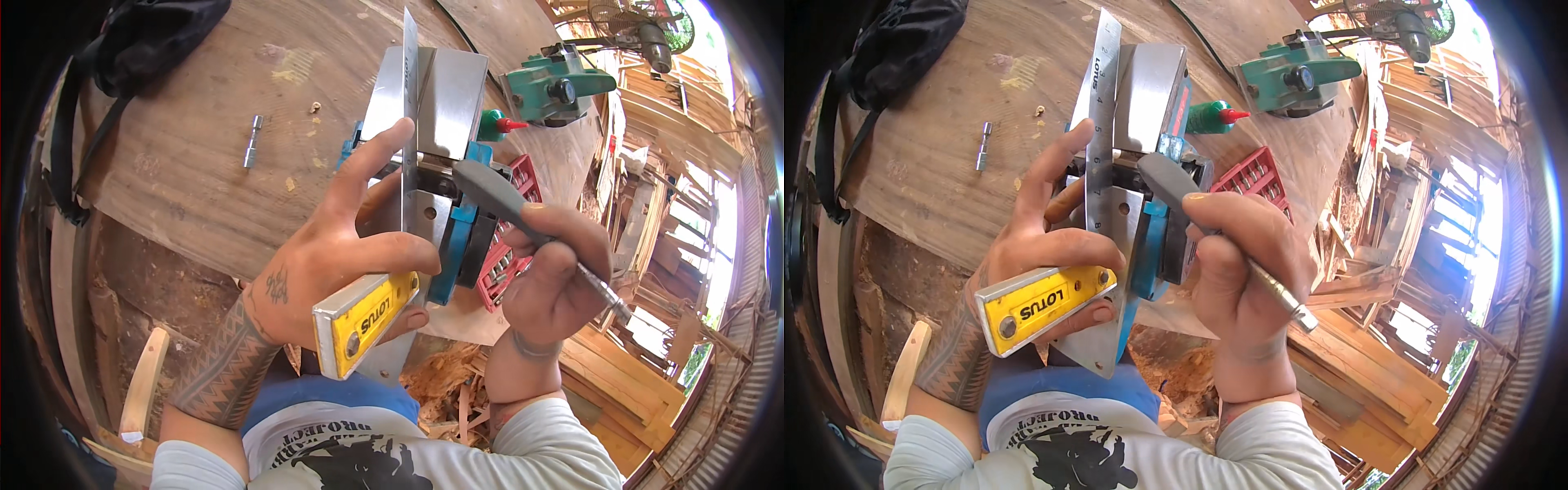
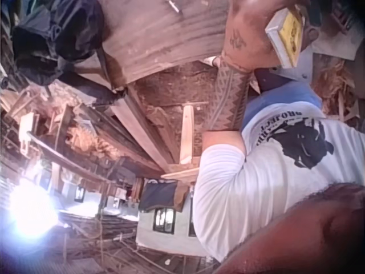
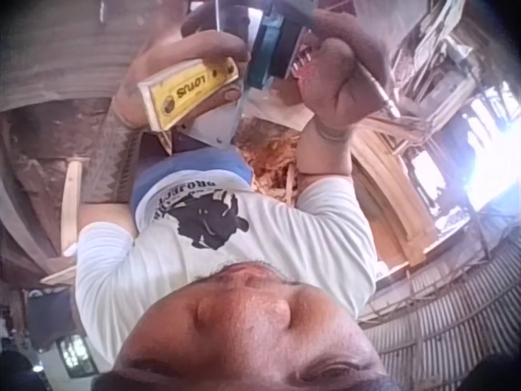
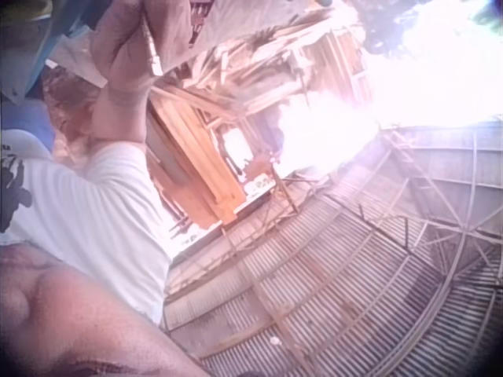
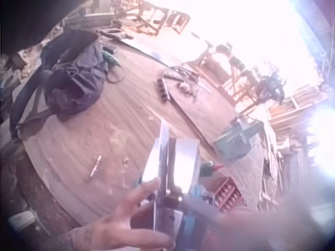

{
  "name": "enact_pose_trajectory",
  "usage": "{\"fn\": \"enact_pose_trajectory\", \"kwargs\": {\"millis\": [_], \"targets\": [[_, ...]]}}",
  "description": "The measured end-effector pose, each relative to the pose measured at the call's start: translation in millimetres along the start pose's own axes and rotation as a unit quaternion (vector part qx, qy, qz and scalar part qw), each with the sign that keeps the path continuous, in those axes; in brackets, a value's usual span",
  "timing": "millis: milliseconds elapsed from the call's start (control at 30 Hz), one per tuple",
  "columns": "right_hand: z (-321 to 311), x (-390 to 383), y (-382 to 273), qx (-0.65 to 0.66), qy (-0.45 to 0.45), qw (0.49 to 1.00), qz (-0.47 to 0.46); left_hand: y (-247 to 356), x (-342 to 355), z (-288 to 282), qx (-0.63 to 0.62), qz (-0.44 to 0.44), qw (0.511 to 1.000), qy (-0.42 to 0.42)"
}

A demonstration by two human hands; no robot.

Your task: The person uses a square ruler to check the alignment of the base plate on an electric planer and uses a small tool to adjust the internal components.

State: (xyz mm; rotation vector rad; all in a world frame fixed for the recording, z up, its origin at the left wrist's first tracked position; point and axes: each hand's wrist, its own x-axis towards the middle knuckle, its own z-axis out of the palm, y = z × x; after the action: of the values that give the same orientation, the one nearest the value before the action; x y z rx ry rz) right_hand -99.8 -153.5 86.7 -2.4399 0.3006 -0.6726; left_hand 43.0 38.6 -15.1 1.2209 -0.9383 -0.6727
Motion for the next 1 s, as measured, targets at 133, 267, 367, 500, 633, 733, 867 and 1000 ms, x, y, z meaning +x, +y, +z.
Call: {"fn": "enact_pose_trajectory", "kwargs": {"millis": [133, 267, 367, 500, 633, 733, 867, 1000], "targets": [[-3.3, 1.0, -2.5, 0.04, 0.077, 0.996, 0.008, 6.3, 3.7, -2.7, 0.044, 0.01, 0.999, -0.013], [-8.9, 2.1, -0.1, 0.121, 0.151, 0.981, -0.012, 10.1, 5.0, -2.3, 0.056, 0.005, 0.998, -0.025], [-1.6, 0.2, 4.3, 0.038, 0.008, 0.999, 0.02, 13.6, 4.5, -2.1, 0.078, -0.004, 0.997, -0.028], [-3.6, -2.0, 5.7, 0.066, 0.052, 0.996, 0.014, 13.5, 4.7, -1.2, 0.043, -0.011, 0.999, -0.014], [-11.8, -1.4, 6.5, 0.172, 0.103, 0.98, -0.022, 12.0, 4.0, 1.8, 0.037, -0.017, 0.999, -0.016], [-6.5, 4.9, 8.8, 0.033, 0.005, 0.999, -0.005, 11.3, 3.3, 0.4, 0.024, -0.022, 0.999, -0.011], [-3.5, 11.9, 9.3, 0.104, 0.076, 0.991, -0.035, 11.3, 3.8, -0.1, 0.049, -0.015, 0.998, -0.025], [-6.5, 3.1, 30.6, 0.248, 0.118, 0.961, 0.014, 7.1, 0.4, -2.3, 0.033, 0.02, 0.999, -0.019]]}}
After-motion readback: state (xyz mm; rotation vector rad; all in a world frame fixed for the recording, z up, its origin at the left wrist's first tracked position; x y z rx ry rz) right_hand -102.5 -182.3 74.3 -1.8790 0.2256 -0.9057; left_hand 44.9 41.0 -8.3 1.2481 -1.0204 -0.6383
